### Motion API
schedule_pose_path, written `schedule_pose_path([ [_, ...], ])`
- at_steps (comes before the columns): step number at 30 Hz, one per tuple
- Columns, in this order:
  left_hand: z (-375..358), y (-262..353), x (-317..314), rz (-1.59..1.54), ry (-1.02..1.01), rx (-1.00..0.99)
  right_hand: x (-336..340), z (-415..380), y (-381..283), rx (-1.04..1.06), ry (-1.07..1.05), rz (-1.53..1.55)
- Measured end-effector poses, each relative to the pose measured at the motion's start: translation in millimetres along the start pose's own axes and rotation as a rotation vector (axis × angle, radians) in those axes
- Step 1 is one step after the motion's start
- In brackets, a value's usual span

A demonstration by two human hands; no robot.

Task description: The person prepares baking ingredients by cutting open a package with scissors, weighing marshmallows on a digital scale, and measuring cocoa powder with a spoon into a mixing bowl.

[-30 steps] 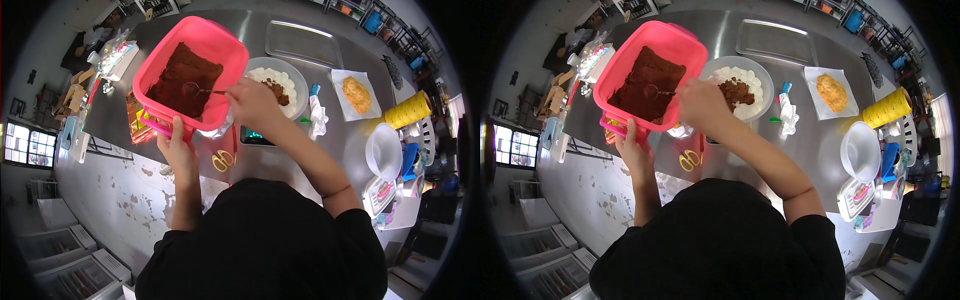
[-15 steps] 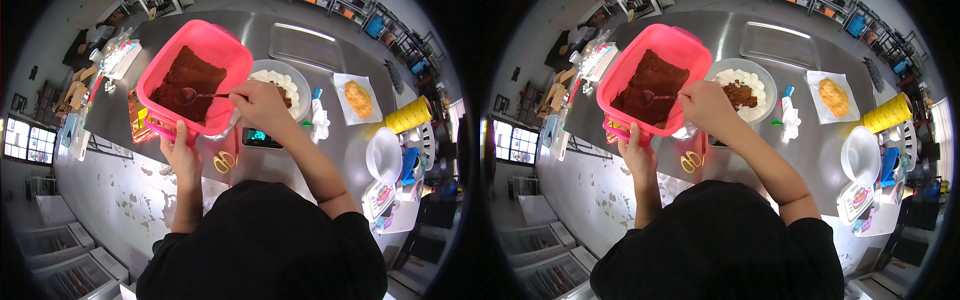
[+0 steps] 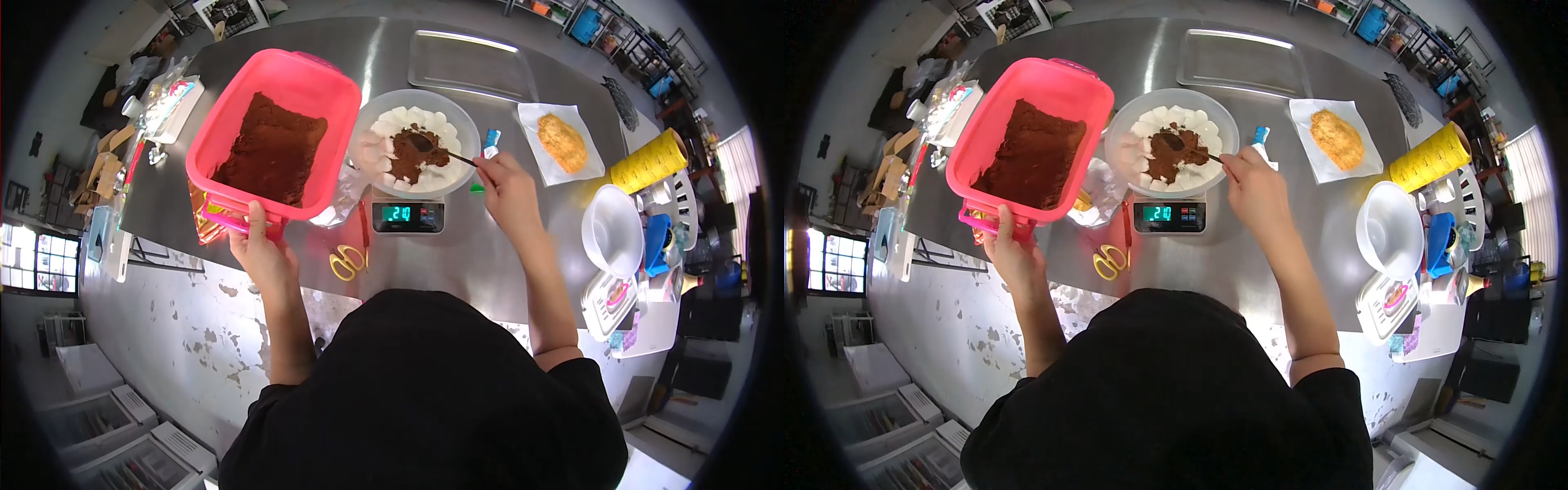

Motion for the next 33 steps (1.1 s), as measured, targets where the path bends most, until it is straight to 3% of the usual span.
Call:
schedule_pose_path([
  [5, 4.5, 9.8, 5.4, -0.016, 0.005, 0.013, -1.9, -11.5, 11.0, -0.018, 0.096, 0.009],
  [8, 14.2, 12.1, 16.6, 0.005, -0.025, 0.019, 6.4, -9.8, 10.4, -0.165, 0.108, 0.048],
  [10, 21.4, 16.7, 19.1, 0.019, -0.042, 0.021, 10.5, -8.7, 17.3, -0.363, 0.144, 0.176],
  [12, 26.6, 24.1, 14.6, 0.030, -0.058, 0.023, 16.5, -7.5, 16.5, -0.361, 0.162, 0.307],
  [14, 29.9, 34.3, 1.8, -0.054, -0.137, 0.042, 36.3, -6.4, -4.4, -0.563, 0.115, 0.630],
  [19, 27.7, 44.3, -40.9, -0.260, -0.404, 0.090, 80.0, -13.9, -59.1, -0.449, 0.299, 0.681],
  [22, 13.6, 35.6, -63.4, -0.324, -0.538, 0.213, 103.1, -26.4, -85.8, -0.300, 0.479, 0.471],
  [24, 0.6, 17.4, -71.4, -0.450, -0.738, 0.346, 116.9, -36.5, -97.9, -0.087, 0.528, 0.134],
  [29, -76.5, -20.2, -99.3, -0.406, -0.808, 0.790, 138.5, -67.5, -84.5, -0.285, 0.460, -0.279],
  [31, -108.1, -47.1, -99.3, -0.422, -0.865, 0.893, 140.9, -79.7, -50.9, -0.391, 0.383, -0.455],
  [33, -144.6, -70.1, -99.3, -0.383, -0.943, 1.121, 142.5, -93.0, -10.1, -0.502, 0.293, -0.619],
])
Point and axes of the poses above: each hand's wrist, its own z-axis towards the middle knuckle, its own x-axis out of the back of the hand, y = z × x, the point moved 3 cm from there along z, towards the middle knuckle, and after that the axes turned 10 degrees about -x, right-handed, at the moved point
